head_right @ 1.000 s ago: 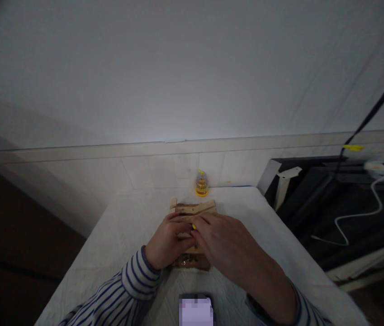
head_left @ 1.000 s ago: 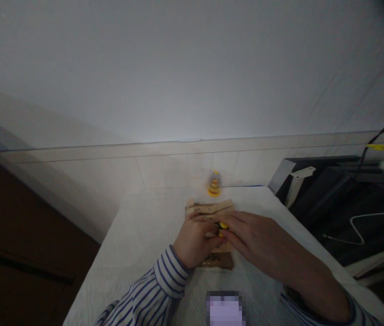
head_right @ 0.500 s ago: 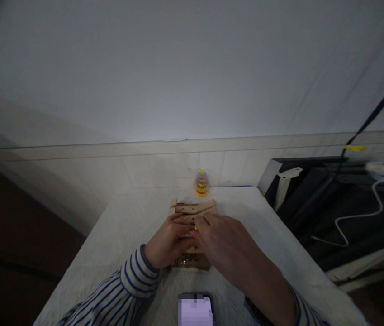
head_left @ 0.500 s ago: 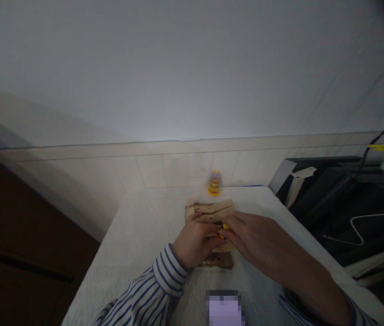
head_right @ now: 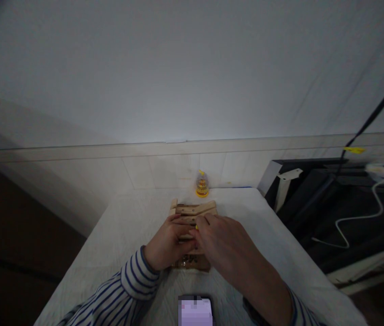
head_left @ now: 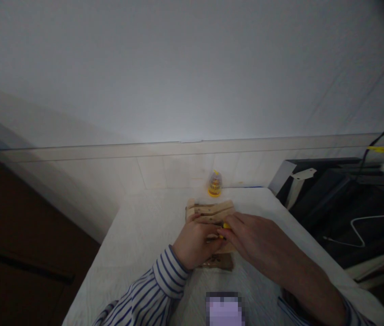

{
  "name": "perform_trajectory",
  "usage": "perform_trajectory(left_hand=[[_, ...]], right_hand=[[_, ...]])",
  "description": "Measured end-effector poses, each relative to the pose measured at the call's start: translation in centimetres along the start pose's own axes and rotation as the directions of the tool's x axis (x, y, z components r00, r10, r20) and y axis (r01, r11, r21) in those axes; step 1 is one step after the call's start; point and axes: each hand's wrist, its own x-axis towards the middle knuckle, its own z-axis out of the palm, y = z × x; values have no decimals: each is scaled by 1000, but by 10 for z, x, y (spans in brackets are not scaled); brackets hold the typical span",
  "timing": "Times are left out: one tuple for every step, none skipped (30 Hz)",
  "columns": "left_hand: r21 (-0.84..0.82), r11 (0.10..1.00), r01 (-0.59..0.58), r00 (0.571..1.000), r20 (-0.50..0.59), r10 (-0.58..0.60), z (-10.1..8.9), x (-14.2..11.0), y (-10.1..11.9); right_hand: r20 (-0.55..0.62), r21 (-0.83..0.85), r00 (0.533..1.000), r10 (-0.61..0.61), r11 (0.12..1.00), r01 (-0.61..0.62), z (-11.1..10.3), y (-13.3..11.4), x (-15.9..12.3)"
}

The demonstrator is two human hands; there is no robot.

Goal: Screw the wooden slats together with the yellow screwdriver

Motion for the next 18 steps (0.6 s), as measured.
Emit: perform_trajectory(left_hand=[[10,1000,1,1000,-27,-1,0,1,0],[17,1000,0,999,-50,0,1,1,1],[22,1000,-1,998,-69,3,1,2,1],[28,1000,0,996,-89,3,2,2,1],[34,999,2,995,-103,2,3,2,2],[39,999,5,994,-111,0,3,2,2],[42,999,9,993,-116,-4,3,2,1],[43,999,11,993,-119,-6,3,1,1],[38,999,8,993,-121,-4,3,1,1],[30,1000,0,993,-120,3,3,1,1],[20,1000,-9,993,-122,11,3,0,0],[13,1000,-15,993,-121,16,3,0,0],[9,1000,-13,993,-116,14,3,1,0],[9,1000,-6,994,-107,6,2,1,0],[8,1000,3,995,-95,-2,2,1,0],[7,1000,10,996,-84,-9,1,2,0],[3,1000,8,997,-74,-8,1,2,1],[-4,1000,1,998,-70,-1,1,2,1]], right_hand=[[-5,5,1000,0,1000,0,0,0,0],[-11,11,1000,1,1000,-1,1,0,0],[-15,17,1000,2,1000,-2,1,0,0],[-21,22,1000,4,1000,-3,2,0,0],[-24,25,1000,6,1000,-6,3,0,0],[-26,29,1000,9,1000,-9,3,0,0],[-22,39,1000,10,999,-9,4,0,0],[-13,58,1000,9,998,-8,4,1,0],[1,82,1000,5,997,-5,3,1,0],[13,112,1000,-3,994,2,3,2,0],[20,146,1000,-18,989,14,2,2,-1],[21,177,999,-35,984,31,2,3,-1],[18,201,999,-49,979,45,1,4,-1],[16,216,998,-60,975,55,1,4,-1],[18,225,997,-69,972,63,0,4,-1],[23,226,997,-72,972,65,0,4,-1],[33,220,997,-69,974,60,0,4,0],[41,209,997,-66,976,56,0,4,0]])
